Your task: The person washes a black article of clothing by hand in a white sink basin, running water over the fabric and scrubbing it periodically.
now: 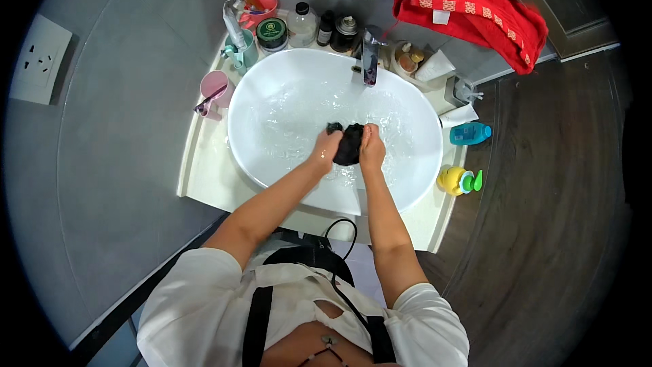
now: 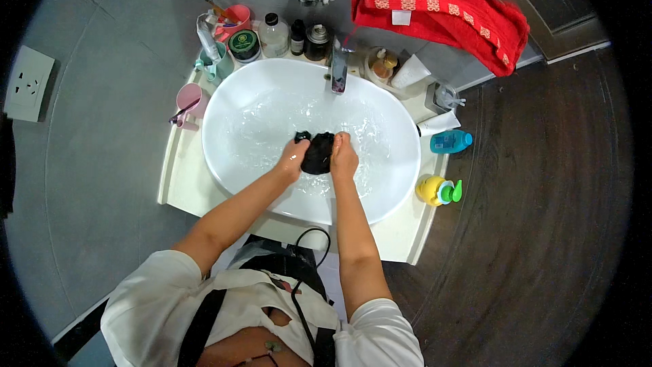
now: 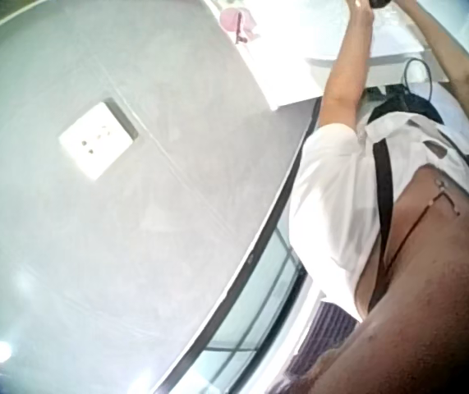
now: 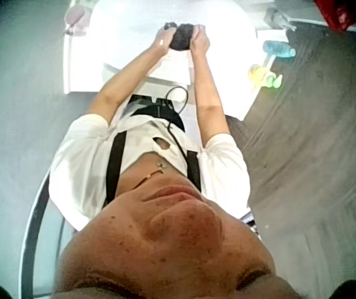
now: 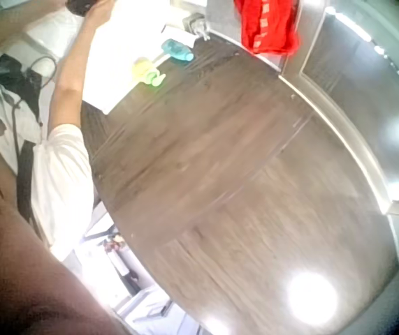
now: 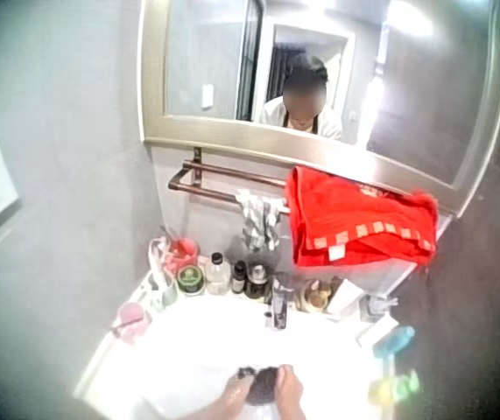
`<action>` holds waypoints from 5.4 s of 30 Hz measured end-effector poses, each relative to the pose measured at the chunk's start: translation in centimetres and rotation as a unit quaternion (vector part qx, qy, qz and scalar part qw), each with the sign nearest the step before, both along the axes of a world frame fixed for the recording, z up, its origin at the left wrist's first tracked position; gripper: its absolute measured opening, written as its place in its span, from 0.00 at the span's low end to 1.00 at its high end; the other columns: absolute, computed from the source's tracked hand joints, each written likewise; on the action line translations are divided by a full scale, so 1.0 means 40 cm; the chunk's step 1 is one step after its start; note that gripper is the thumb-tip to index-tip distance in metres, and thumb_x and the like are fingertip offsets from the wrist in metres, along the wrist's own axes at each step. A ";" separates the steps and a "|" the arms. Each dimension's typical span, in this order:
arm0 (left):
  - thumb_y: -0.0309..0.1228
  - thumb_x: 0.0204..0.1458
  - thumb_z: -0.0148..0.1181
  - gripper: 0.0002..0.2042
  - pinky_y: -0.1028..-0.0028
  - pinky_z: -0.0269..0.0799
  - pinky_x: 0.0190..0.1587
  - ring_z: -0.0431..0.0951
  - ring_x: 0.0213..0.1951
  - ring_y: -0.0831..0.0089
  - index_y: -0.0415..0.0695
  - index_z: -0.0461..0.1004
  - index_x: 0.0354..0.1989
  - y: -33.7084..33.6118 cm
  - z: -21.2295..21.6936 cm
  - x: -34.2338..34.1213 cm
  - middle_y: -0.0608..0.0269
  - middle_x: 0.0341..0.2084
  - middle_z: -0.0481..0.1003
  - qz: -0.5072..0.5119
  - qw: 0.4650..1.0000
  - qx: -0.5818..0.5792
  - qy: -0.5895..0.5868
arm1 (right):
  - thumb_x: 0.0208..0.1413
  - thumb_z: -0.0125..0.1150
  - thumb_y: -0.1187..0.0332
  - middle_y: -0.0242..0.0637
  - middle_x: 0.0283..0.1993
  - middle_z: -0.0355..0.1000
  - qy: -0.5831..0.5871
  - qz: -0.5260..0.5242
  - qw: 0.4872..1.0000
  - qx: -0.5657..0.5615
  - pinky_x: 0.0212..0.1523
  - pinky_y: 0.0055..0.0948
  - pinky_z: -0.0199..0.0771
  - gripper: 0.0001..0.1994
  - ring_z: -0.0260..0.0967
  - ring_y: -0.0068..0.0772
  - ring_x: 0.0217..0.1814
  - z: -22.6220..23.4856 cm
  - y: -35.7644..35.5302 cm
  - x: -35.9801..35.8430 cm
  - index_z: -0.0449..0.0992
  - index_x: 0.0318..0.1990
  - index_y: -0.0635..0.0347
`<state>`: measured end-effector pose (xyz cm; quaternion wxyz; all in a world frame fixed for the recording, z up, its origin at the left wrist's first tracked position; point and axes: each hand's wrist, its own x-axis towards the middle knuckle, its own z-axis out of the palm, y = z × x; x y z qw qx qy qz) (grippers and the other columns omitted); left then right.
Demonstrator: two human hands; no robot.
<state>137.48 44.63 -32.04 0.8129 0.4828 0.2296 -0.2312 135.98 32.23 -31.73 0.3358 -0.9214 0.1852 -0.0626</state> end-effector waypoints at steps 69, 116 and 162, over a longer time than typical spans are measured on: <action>0.52 0.45 0.55 0.30 0.62 0.63 0.47 0.63 0.48 0.62 0.47 0.58 0.53 0.200 -0.087 0.090 0.58 0.49 0.60 -0.003 0.993 -0.048 0.111 | 0.44 0.60 0.57 0.47 0.44 0.65 -0.007 0.126 0.988 -0.091 0.45 0.35 0.65 0.20 0.63 0.48 0.46 -0.037 -0.039 -0.016 0.71 0.42 0.61; 0.29 0.41 0.60 0.13 0.68 0.65 0.40 0.70 0.36 0.64 0.41 0.66 0.34 0.140 -0.111 0.105 0.58 0.28 0.71 -0.291 0.781 0.450 -0.320 | 0.31 0.53 0.87 0.46 0.63 0.45 0.179 0.175 0.964 -0.087 0.51 0.40 0.64 0.43 0.53 0.51 0.59 0.033 -0.049 -0.039 0.51 0.60 0.41; 0.50 0.49 0.50 0.27 0.52 0.46 0.57 0.49 0.60 0.65 0.53 0.57 0.55 0.166 -0.014 0.077 0.59 0.56 0.54 0.133 0.978 -0.123 0.104 | 0.50 0.52 0.63 0.53 0.51 0.59 -0.064 0.055 0.996 -0.031 0.52 0.40 0.57 0.21 0.56 0.51 0.54 -0.066 -0.040 -0.035 0.62 0.52 0.55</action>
